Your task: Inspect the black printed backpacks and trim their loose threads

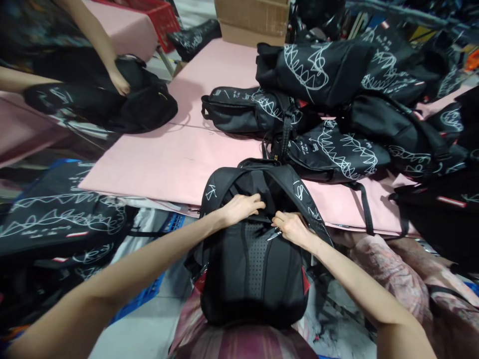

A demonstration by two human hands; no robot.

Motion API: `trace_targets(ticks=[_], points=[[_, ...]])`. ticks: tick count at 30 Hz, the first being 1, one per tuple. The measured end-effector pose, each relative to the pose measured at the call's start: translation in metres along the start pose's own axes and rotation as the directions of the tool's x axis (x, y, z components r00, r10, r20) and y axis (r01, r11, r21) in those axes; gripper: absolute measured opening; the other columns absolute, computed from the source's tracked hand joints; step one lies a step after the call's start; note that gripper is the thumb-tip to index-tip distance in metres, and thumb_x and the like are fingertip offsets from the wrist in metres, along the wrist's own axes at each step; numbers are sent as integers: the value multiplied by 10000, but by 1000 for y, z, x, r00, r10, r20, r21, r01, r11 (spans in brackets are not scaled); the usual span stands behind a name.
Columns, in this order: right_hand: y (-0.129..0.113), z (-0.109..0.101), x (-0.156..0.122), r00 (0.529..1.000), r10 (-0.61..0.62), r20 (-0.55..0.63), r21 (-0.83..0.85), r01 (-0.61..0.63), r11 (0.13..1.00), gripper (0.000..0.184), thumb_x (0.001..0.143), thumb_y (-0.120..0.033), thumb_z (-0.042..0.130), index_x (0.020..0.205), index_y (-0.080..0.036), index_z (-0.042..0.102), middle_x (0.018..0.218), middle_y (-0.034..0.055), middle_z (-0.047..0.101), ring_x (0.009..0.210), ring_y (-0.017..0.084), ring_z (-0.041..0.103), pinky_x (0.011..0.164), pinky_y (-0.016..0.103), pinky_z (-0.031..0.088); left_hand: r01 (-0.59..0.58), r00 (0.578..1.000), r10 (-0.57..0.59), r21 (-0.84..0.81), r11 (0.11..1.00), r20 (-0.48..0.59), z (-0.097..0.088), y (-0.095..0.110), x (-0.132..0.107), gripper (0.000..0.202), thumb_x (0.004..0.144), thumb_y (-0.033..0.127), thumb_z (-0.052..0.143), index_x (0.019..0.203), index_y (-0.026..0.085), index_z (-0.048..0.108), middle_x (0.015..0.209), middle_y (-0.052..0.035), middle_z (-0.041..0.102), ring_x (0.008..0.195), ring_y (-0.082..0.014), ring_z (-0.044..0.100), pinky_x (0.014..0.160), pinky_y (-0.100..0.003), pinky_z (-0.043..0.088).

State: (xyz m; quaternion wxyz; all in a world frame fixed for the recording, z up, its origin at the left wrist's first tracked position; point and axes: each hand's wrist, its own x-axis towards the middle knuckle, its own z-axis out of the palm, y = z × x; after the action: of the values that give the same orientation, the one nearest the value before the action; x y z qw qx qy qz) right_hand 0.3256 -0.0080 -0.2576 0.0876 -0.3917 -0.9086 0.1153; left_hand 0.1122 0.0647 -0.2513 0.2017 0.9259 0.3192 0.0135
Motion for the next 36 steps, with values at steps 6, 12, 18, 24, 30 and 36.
trace_targets(ticks=[6, 12, 18, 24, 30, 36], points=[[13, -8, 13, 998, -18, 62, -53, 21, 998, 257, 924, -197, 406, 786, -147, 617, 737, 34, 565, 638, 127, 529, 581, 243, 342, -368, 915, 346, 78, 927, 208, -10, -10, 60, 201, 817, 99, 480, 748, 182, 650, 970, -88, 615, 641, -146, 529, 615, -301, 343], [21, -9, 18, 993, -14, 117, -62, 21, 998, 278, 928, -201, 382, 819, -150, 633, 760, 41, 584, 650, 134, 559, 612, 250, 388, -313, 932, 299, 36, 949, 204, -5, -17, 61, 231, 828, 119, 441, 687, 156, 620, 949, -98, 629, 626, -144, 512, 626, -307, 348], [36, -37, 36, 983, 170, -66, 56, -166, 984, 394, 856, -347, 546, 1200, -160, 504, 1103, 98, 575, 984, 215, 564, 825, 305, 432, 21, 1000, -21, -82, 996, 6, -11, -21, 38, 206, 823, 169, 423, 783, 177, 626, 837, -48, 632, 696, -156, 559, 603, -251, 347], [48, -48, 76, 978, 208, 17, -102, -205, 973, 222, 842, -276, 571, 1026, -151, 585, 923, 85, 630, 859, 222, 556, 753, 323, 376, 338, 936, -351, -249, 907, -5, -2, -20, 23, 212, 756, 107, 432, 740, 158, 637, 688, -38, 629, 663, -161, 574, 603, -236, 366], [54, -41, 101, 988, -21, 154, -158, 46, 986, 131, 799, -251, 631, 905, -177, 654, 904, 59, 620, 860, 197, 524, 777, 327, 301, 320, 937, -346, -283, 904, -46, -1, -21, 20, 226, 740, 88, 428, 727, 152, 645, 736, -45, 647, 672, -161, 580, 614, -233, 384], [50, -37, 112, 970, -47, 240, -168, 89, 982, 113, 803, -268, 621, 856, -186, 678, 855, 51, 602, 845, 189, 512, 755, 321, 282, 305, 935, -347, -326, 895, -79, 7, -25, 20, 211, 737, 96, 446, 754, 160, 645, 749, -39, 655, 703, -174, 601, 642, -241, 411]])
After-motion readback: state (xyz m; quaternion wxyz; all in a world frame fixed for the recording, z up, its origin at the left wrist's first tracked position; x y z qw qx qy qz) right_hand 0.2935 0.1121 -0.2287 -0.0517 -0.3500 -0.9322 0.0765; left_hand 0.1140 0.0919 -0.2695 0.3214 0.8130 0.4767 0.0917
